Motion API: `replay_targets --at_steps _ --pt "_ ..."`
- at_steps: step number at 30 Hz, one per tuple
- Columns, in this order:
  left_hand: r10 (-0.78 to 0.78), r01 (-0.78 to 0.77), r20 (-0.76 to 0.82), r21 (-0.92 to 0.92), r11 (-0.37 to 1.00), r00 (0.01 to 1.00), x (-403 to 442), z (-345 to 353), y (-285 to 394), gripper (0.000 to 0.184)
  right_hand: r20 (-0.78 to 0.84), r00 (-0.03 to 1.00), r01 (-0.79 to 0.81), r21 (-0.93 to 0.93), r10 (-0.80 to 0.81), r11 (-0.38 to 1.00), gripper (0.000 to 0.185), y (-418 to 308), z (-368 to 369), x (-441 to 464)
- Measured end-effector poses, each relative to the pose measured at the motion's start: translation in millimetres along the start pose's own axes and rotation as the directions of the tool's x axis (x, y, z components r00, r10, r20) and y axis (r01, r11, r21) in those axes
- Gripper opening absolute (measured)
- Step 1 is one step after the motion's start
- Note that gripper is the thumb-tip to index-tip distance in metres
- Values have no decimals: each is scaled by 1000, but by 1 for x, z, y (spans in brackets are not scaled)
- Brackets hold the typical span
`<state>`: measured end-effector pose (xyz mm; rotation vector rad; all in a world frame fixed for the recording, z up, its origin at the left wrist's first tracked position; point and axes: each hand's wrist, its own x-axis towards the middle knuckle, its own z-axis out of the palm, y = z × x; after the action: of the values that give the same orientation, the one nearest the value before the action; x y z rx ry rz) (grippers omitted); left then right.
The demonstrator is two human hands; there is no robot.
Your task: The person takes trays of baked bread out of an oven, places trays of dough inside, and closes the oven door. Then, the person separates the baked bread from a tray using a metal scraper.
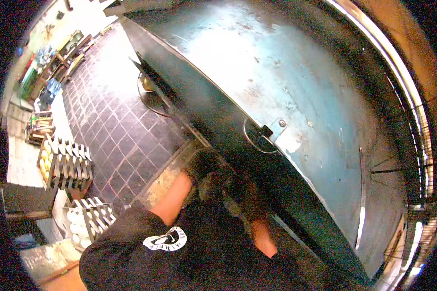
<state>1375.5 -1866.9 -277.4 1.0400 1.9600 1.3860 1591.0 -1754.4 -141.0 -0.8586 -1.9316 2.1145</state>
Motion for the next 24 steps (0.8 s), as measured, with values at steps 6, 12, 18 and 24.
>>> replay_targets --at_steps 6,12,18,24 --pt "152 -203 146 461 864 978 52 -1 12 29 -79 982 154 -204 -173 967 23 -10 7 -13" --pt "459 -488 259 714 503 850 81 5 -39 39 -123 967 174 -333 -225 927 30 -39 8 -22" --pt "324 -520 416 765 380 850 54 -28 -35 44 -316 886 13 -716 -340 698 38 -16 -3 -17" --pt "-74 -351 390 883 311 918 -49 -56 -186 45 -4 825 328 -811 -565 484 40 54 -40 -50"
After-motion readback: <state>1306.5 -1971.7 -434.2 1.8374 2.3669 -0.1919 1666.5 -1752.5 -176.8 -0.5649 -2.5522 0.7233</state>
